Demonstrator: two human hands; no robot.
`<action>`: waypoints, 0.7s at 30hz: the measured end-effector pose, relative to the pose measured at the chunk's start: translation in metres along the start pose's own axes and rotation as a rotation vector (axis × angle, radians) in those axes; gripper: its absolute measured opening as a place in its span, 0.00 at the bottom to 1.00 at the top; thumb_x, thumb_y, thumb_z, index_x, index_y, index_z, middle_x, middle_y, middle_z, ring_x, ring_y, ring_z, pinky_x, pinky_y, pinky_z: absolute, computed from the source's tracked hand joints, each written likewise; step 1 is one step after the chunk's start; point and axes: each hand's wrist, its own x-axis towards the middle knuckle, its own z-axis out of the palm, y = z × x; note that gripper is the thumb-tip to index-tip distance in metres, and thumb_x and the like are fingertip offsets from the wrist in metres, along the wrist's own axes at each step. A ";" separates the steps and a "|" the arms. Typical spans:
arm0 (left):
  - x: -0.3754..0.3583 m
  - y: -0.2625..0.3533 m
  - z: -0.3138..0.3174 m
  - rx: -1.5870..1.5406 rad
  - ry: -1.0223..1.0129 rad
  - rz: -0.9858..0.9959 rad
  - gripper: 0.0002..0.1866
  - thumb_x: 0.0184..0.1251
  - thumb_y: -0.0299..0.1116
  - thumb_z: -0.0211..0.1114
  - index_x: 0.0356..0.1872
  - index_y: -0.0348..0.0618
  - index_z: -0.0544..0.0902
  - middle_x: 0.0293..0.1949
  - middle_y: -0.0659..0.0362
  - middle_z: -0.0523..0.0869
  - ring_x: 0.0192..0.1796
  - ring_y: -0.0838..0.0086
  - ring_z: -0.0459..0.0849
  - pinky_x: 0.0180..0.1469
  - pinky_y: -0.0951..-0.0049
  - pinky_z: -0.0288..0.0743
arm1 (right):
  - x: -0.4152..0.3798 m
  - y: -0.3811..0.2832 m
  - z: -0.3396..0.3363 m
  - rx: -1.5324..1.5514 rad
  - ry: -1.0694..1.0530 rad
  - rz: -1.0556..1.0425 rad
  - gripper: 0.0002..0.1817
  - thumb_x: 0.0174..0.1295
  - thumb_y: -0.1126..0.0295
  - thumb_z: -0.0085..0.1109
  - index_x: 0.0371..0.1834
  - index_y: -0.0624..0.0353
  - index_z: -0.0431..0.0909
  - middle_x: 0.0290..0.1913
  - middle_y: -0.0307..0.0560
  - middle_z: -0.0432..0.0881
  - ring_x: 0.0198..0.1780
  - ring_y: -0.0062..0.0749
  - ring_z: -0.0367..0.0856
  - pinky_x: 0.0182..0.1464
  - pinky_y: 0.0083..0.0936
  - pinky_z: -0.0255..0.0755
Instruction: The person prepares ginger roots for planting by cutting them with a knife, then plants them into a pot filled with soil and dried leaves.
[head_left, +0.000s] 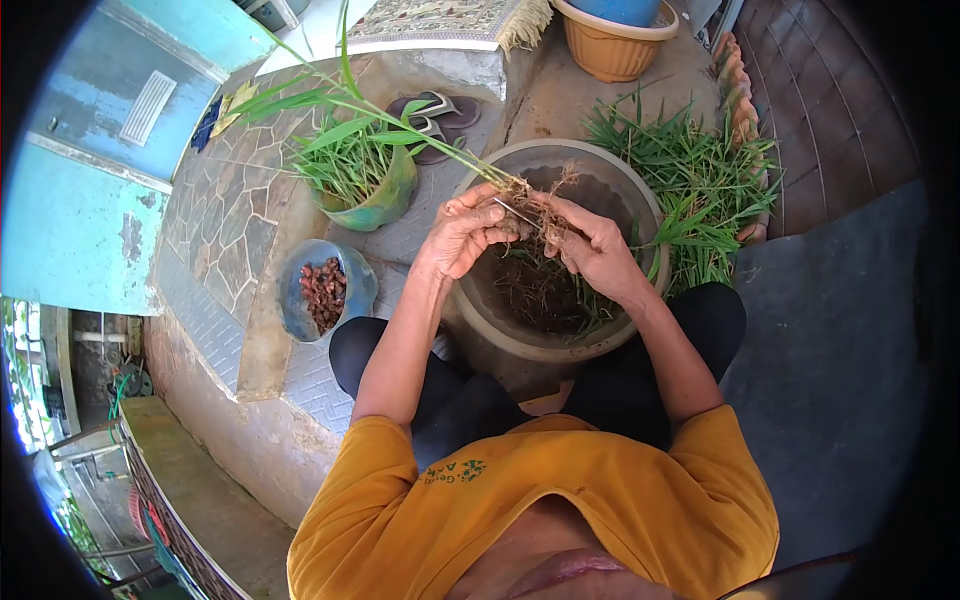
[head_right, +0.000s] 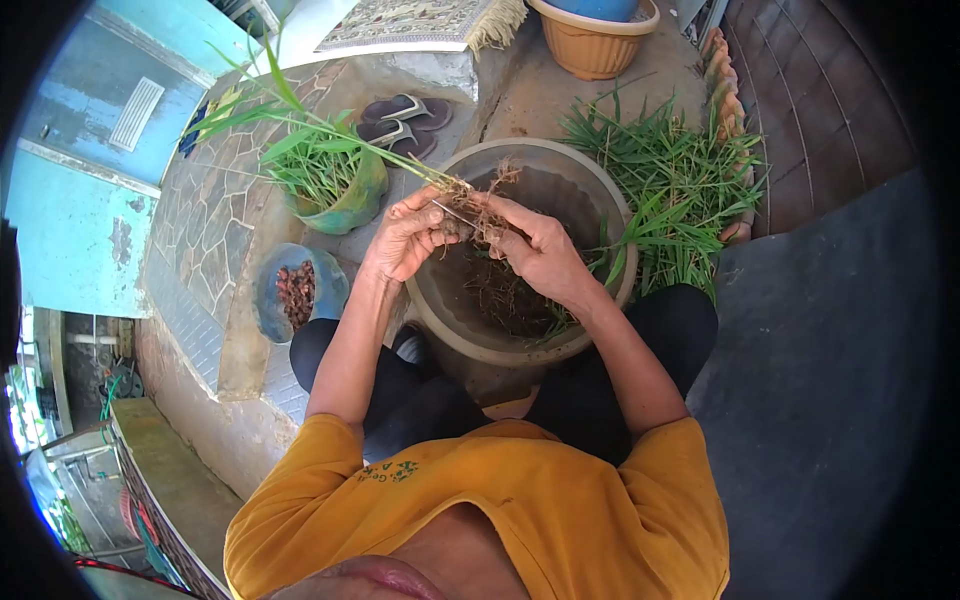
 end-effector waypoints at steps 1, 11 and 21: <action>0.000 0.001 0.002 0.031 0.009 0.014 0.17 0.62 0.18 0.62 0.53 0.30 0.77 0.47 0.49 0.85 0.43 0.65 0.87 0.46 0.64 0.85 | -0.001 -0.002 0.003 -0.017 0.020 -0.045 0.24 0.68 0.80 0.48 0.68 0.58 0.69 0.53 0.42 0.81 0.40 0.18 0.75 0.42 0.20 0.75; -0.003 0.003 -0.004 0.181 0.046 0.032 0.15 0.58 0.15 0.64 0.47 0.31 0.81 0.44 0.50 0.86 0.43 0.67 0.88 0.46 0.66 0.85 | 0.001 0.004 0.001 -0.109 0.026 -0.074 0.22 0.66 0.79 0.52 0.65 0.59 0.72 0.58 0.45 0.81 0.51 0.23 0.78 0.57 0.25 0.73; -0.010 -0.001 -0.004 0.219 0.079 0.001 0.14 0.60 0.16 0.64 0.48 0.31 0.81 0.43 0.51 0.86 0.42 0.67 0.87 0.46 0.65 0.86 | 0.007 0.014 0.005 -0.249 0.064 -0.224 0.21 0.64 0.81 0.51 0.61 0.62 0.75 0.55 0.52 0.82 0.56 0.32 0.79 0.61 0.26 0.68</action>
